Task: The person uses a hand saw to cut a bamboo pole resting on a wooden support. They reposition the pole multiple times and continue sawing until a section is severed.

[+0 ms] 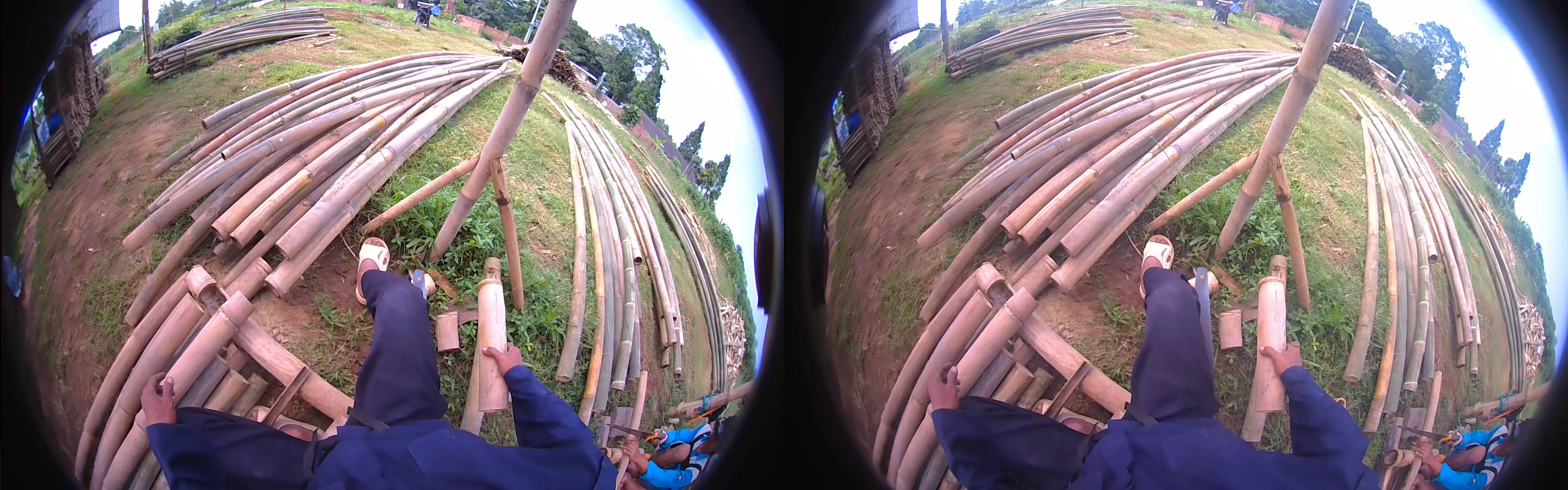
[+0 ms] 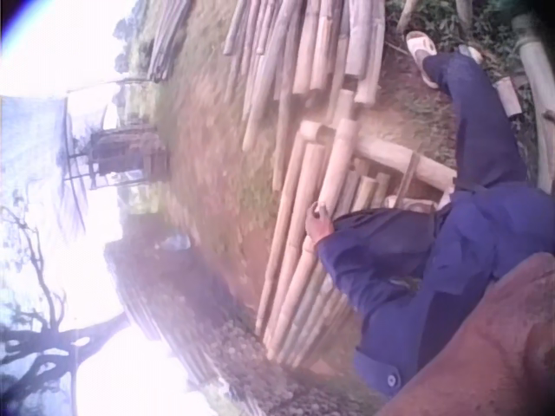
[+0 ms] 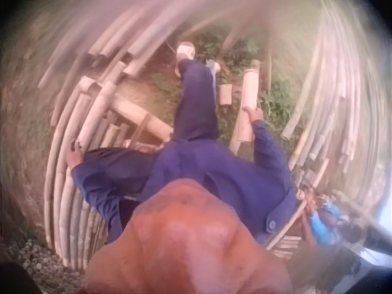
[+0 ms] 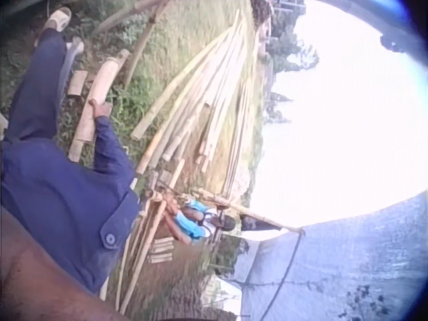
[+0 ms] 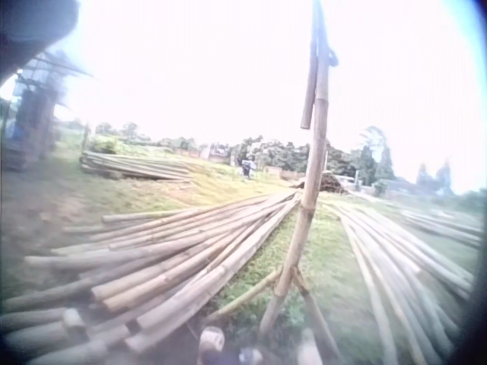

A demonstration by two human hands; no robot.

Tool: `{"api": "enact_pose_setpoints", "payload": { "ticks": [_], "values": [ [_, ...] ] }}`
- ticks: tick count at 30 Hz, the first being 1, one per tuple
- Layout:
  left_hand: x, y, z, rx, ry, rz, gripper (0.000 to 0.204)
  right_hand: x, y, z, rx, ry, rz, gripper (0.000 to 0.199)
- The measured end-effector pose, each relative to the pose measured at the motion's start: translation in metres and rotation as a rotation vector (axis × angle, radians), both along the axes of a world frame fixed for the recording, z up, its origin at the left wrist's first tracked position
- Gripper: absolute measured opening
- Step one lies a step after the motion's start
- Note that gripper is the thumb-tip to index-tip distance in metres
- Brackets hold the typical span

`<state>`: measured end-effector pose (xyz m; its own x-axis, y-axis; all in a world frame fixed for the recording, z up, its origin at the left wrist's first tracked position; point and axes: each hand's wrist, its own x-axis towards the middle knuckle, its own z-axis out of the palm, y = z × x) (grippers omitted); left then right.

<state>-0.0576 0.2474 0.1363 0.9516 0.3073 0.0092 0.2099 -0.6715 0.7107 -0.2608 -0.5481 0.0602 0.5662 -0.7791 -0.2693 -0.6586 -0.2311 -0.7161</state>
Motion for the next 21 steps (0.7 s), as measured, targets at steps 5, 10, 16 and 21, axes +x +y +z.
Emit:
{"api": "enact_pose_setpoints", "payload": {
  "ticks": [5,10,16,21],
  "values": [
    [0.01,-0.021,0.001,0.09,0.165,-0.192,0.043,-0.084,0.007,-0.042,-0.084,0.139,-0.129,0.07],
    [0.011,-0.017,0.001,0.068,0.259,-0.222,0.055,-0.118,0.014,-0.046,0.028,0.154,-0.209,0.083],
    [0.007,-0.008,0.008,0.124,0.323,-0.168,0.057,-0.1,0.017,-0.053,-0.123,0.223,-0.218,0.078],
    [-0.003,-0.01,0.01,0.145,0.304,-0.14,0.052,-0.054,0.032,-0.068,-0.047,0.108,-0.163,0.077]
  ]
}}
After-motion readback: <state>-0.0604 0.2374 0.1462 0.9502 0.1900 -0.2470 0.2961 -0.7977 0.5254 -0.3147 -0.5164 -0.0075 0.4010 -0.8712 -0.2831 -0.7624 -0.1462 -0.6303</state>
